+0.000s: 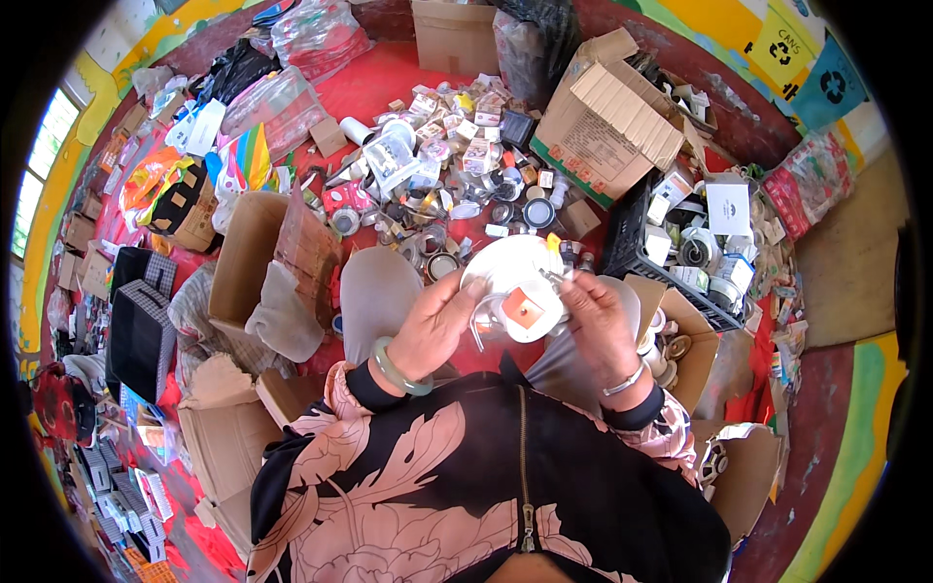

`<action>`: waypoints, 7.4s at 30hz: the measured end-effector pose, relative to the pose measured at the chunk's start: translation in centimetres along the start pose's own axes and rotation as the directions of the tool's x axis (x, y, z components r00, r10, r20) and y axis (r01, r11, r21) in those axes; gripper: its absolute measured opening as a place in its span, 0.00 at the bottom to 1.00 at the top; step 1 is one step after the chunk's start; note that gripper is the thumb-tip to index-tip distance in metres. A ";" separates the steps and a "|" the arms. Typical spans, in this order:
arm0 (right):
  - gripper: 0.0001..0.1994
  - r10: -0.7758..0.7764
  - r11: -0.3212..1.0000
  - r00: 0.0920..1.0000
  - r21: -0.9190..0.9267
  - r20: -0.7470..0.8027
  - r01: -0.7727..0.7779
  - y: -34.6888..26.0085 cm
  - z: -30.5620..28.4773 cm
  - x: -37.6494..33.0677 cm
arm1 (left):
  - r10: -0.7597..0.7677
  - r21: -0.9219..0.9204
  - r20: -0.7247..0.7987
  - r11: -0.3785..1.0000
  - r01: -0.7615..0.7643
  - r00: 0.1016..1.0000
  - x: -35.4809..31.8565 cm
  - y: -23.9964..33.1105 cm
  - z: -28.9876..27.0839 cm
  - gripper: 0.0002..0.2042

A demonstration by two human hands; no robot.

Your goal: The person sits on the floor and cleans small white electronic devices, such as power adapters, using a white cloth. They wipe the surfaces of the items and place them into a cardboard box.

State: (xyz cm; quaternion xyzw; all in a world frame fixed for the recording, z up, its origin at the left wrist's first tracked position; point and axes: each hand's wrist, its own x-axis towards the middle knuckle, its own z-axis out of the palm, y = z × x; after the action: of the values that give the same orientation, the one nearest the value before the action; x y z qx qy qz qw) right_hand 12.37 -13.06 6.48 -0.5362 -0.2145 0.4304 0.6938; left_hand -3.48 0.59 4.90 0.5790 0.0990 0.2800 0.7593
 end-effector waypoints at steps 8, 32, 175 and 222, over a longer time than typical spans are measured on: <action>0.22 -0.288 0.791 0.918 -0.473 0.272 0.388 -6.2 -2.1 1.0 | -0.065 0.333 0.074 0.942 0.037 0.995 0.3 -0.2 -0.9 0.09; 0.05 -0.059 0.181 0.686 -0.668 0.726 0.722 -4.1 0.8 1.4 | -0.029 0.468 0.224 0.880 -0.082 0.974 -0.5 -0.3 1.7 0.15; 0.09 -0.677 0.274 0.604 -0.617 0.420 0.738 -1.9 4.3 2.3 | -0.110 -0.366 0.196 0.913 0.177 0.974 0.2 -0.6 -0.3 0.51; 0.07 -0.569 0.664 0.768 -0.387 0.295 0.640 -0.8 6.1 1.2 | -0.141 -0.323 0.060 0.934 0.153 0.988 0.8 -1.7 -0.6 0.45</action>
State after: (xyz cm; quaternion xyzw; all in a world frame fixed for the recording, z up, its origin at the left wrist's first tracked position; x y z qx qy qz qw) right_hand 8.68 -8.69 9.02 -0.5507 -0.5281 0.1489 0.6291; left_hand -2.56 1.21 3.32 0.4411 0.0804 0.2245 0.8652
